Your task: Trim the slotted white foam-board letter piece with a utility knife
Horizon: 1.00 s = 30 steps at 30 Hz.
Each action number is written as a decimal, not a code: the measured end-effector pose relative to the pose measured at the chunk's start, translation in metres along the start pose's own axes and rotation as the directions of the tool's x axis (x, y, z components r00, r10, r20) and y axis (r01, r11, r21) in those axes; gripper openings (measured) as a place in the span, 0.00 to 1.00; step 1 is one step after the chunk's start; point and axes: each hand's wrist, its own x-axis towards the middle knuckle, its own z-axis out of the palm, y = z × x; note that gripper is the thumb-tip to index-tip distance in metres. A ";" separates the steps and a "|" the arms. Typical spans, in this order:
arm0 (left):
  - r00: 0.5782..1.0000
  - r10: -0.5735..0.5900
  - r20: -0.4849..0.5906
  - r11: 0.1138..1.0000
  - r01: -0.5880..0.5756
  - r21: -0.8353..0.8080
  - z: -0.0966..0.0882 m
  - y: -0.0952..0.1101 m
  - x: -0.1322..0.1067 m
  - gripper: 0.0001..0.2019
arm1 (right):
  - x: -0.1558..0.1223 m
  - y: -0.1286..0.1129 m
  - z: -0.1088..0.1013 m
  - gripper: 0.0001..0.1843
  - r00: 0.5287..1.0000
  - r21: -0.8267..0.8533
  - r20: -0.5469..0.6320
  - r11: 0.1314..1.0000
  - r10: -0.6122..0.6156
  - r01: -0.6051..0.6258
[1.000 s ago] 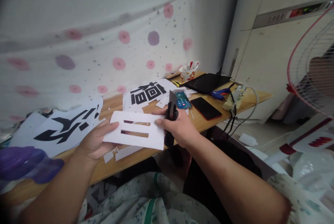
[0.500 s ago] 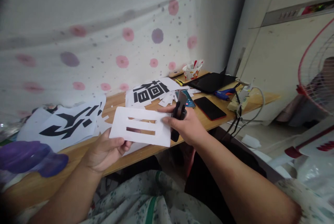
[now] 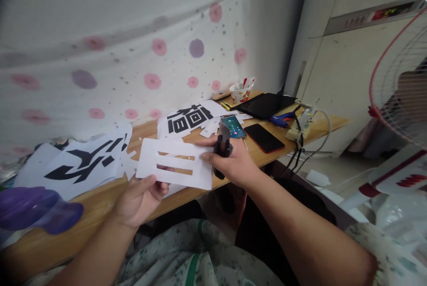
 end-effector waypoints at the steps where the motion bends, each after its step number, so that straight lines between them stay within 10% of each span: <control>1: 1.000 -0.001 0.005 1.000 0.001 0.007 -0.001 0.001 0.000 0.13 | 0.000 -0.001 -0.001 0.13 1.000 -0.014 0.005 1.000 -0.001 0.001; 18: 0.998 -0.041 0.057 0.998 0.043 -0.040 0.000 0.016 0.000 0.14 | 0.005 0.002 -0.010 0.18 0.954 0.230 -0.057 0.934 0.293 -0.273; 30: 0.997 0.032 -0.075 0.999 -0.029 0.042 -0.002 0.015 0.000 0.17 | 0.008 0.011 -0.001 0.16 0.971 0.021 0.031 0.971 0.236 -0.236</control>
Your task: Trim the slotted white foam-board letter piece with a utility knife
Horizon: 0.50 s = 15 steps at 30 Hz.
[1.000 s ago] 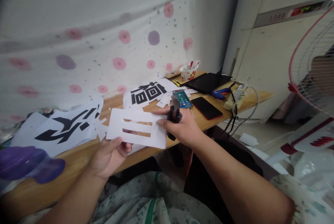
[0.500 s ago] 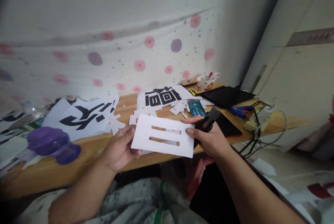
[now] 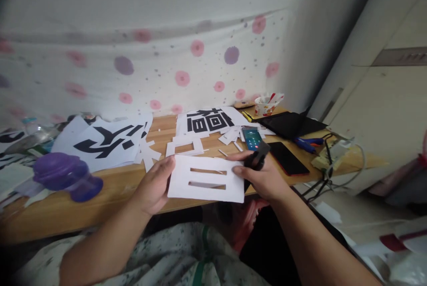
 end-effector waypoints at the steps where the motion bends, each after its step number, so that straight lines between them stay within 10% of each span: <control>1: 0.999 -0.038 0.013 0.999 0.038 0.022 0.000 -0.001 0.000 0.18 | 0.000 0.001 0.002 0.16 0.999 -0.046 0.040 0.999 -0.013 0.015; 15: 0.970 0.028 -0.240 0.999 -0.021 0.030 -0.004 -0.007 0.004 0.21 | -0.016 -0.011 0.040 0.20 0.985 0.116 -0.073 0.982 0.156 -0.146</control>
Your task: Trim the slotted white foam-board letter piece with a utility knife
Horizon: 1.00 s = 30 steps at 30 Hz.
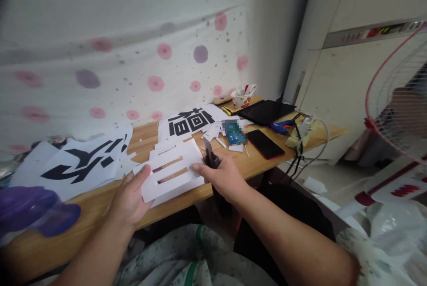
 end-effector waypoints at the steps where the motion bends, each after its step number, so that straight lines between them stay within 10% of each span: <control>1: 1.000 -0.008 0.010 1.000 0.008 0.005 -0.001 -0.001 0.001 0.21 | -0.001 0.000 0.000 0.20 1.000 -0.004 -0.011 1.000 -0.003 0.003; 7: 0.999 0.015 0.033 0.922 -0.027 0.387 -0.005 0.001 0.012 0.21 | 0.002 -0.002 -0.011 0.17 0.997 -0.160 0.038 0.984 -0.069 0.074; 11: 0.938 0.246 0.245 0.551 -0.343 0.760 0.011 0.016 0.017 0.21 | 0.002 -0.004 -0.016 0.14 0.993 -0.251 0.064 0.961 -0.102 0.115; 16: 0.857 -0.113 0.502 0.446 -0.408 0.797 0.041 0.037 0.022 0.11 | -0.006 -0.009 -0.014 0.13 0.964 -0.345 0.222 0.913 -0.148 0.220; 22: 0.718 -0.420 0.555 0.637 -0.203 0.744 0.046 0.030 0.023 0.12 | -0.011 -0.014 -0.017 0.13 0.916 -0.483 0.353 0.802 -0.189 0.352; 25: 0.801 -0.332 0.499 0.668 -0.174 0.724 0.043 0.020 0.015 0.12 | -0.008 -0.013 -0.023 0.08 0.889 -0.541 0.388 0.721 -0.243 0.433; 30: 0.917 -0.134 0.376 0.466 -0.276 0.840 0.040 0.021 0.005 0.13 | -0.012 -0.017 -0.031 0.16 0.864 -0.723 0.249 0.509 -0.438 0.467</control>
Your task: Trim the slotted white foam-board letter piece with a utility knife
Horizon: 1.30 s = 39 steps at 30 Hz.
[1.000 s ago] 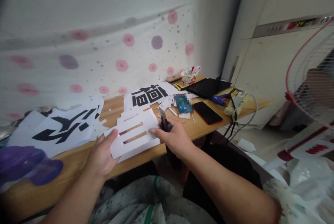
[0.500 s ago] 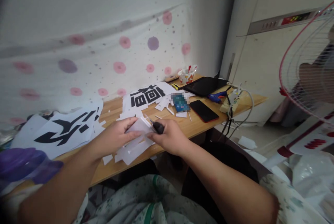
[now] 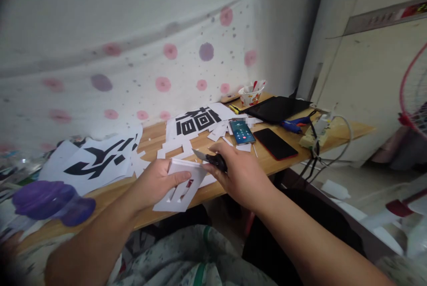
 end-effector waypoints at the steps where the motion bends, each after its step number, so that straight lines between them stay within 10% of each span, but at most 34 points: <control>1: 1.000 0.012 -0.028 0.998 -0.011 0.056 -0.001 0.000 -0.001 0.14 | -0.002 -0.003 -0.002 0.18 1.000 -0.045 0.015 0.999 0.001 0.000; 7: 0.988 0.106 -0.116 0.977 -0.082 0.198 -0.001 -0.003 -0.006 0.12 | -0.008 -0.023 -0.001 0.26 0.962 -0.196 0.271 0.980 0.019 0.035; 39: 0.910 0.357 -0.210 0.868 -0.239 0.436 0.007 0.001 -0.019 0.18 | -0.003 -0.040 -0.005 0.21 0.957 -0.435 0.279 0.899 0.086 0.046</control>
